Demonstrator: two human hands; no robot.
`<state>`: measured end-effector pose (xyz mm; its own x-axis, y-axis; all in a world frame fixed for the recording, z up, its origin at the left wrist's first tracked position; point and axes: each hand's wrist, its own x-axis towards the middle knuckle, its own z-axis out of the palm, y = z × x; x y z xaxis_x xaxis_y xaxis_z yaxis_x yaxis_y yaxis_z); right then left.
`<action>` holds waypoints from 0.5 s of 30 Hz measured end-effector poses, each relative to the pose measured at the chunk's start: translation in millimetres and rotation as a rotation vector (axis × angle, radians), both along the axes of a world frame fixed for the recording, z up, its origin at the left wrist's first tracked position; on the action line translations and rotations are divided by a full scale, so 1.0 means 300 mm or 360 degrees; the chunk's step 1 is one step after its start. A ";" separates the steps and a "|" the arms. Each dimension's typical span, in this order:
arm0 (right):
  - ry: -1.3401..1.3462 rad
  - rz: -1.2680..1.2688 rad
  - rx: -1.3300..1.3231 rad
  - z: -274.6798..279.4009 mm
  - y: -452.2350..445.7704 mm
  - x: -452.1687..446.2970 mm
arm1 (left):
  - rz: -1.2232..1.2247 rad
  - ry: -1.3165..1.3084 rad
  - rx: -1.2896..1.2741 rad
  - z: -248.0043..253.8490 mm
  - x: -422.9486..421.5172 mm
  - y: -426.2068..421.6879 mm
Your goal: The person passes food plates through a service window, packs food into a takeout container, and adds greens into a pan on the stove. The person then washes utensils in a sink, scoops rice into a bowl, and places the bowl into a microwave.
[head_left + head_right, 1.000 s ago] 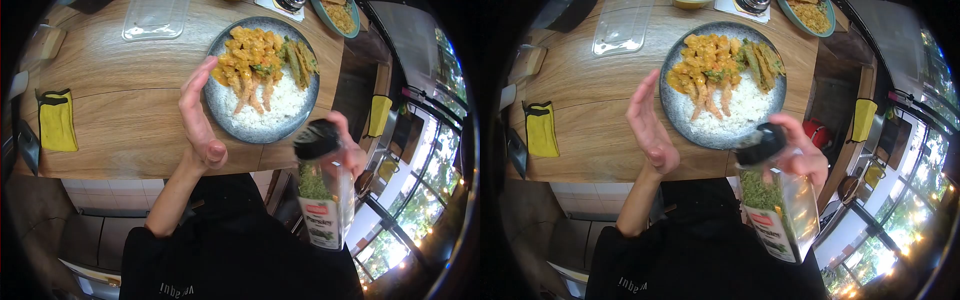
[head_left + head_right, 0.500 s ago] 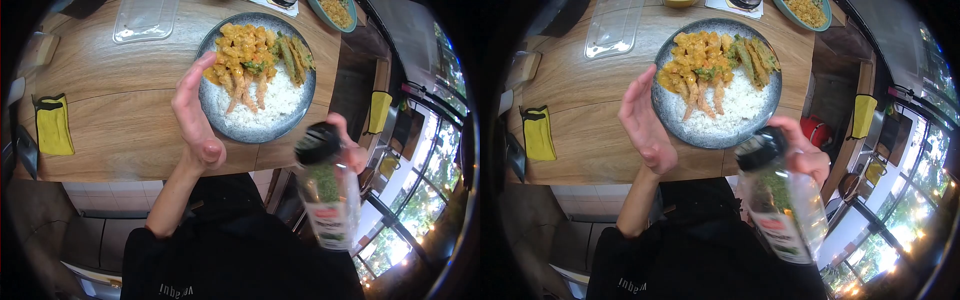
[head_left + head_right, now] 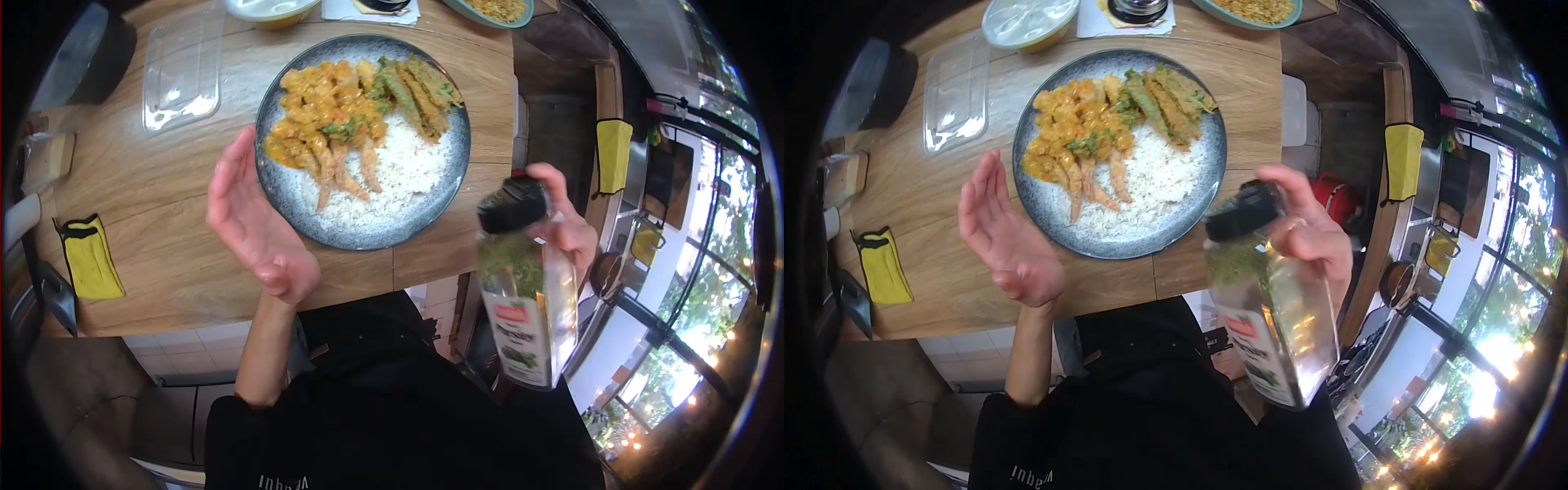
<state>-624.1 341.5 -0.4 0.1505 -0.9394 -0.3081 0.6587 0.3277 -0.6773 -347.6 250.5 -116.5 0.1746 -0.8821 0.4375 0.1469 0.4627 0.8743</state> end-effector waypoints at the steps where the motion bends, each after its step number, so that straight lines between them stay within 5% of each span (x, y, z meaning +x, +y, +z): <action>1: 0.0164 -0.0065 -0.0228 -0.031 0.008 0.010 | -0.0012 -0.0005 -0.0012 0.003 -0.008 -0.003; 4: 0.0344 -0.0313 -0.0342 -0.054 0.018 0.061 | 0.0015 -0.0048 -0.0012 0.018 -0.028 0.001; 7: -0.0069 -0.0304 0.0226 0.011 0.053 0.054 | 0.0100 -0.0119 -0.0100 0.022 -0.021 0.014; 10: 0.0606 -0.0083 0.0005 0.018 0.068 0.153 | -0.0203 -0.0039 -0.0083 0.062 0.069 0.089; 12: 0.1540 0.0235 -0.0726 0.032 0.011 0.294 | -0.0411 -0.0013 0.0117 0.146 0.147 0.167; 13: 0.1651 0.0474 -0.0643 0.064 -0.012 0.382 | -0.0477 -0.0040 0.0239 0.192 0.182 0.203; 15: 0.1698 0.0276 -0.1160 0.062 -0.036 0.562 | -0.0439 -0.0134 0.0361 0.260 0.248 0.255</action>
<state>-455.5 330.8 18.1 0.2849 -0.9333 0.2188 -0.3247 -0.3087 -0.8940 -273.3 326.9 -38.4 -0.1115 -0.9673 0.2279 0.1619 0.2086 0.9645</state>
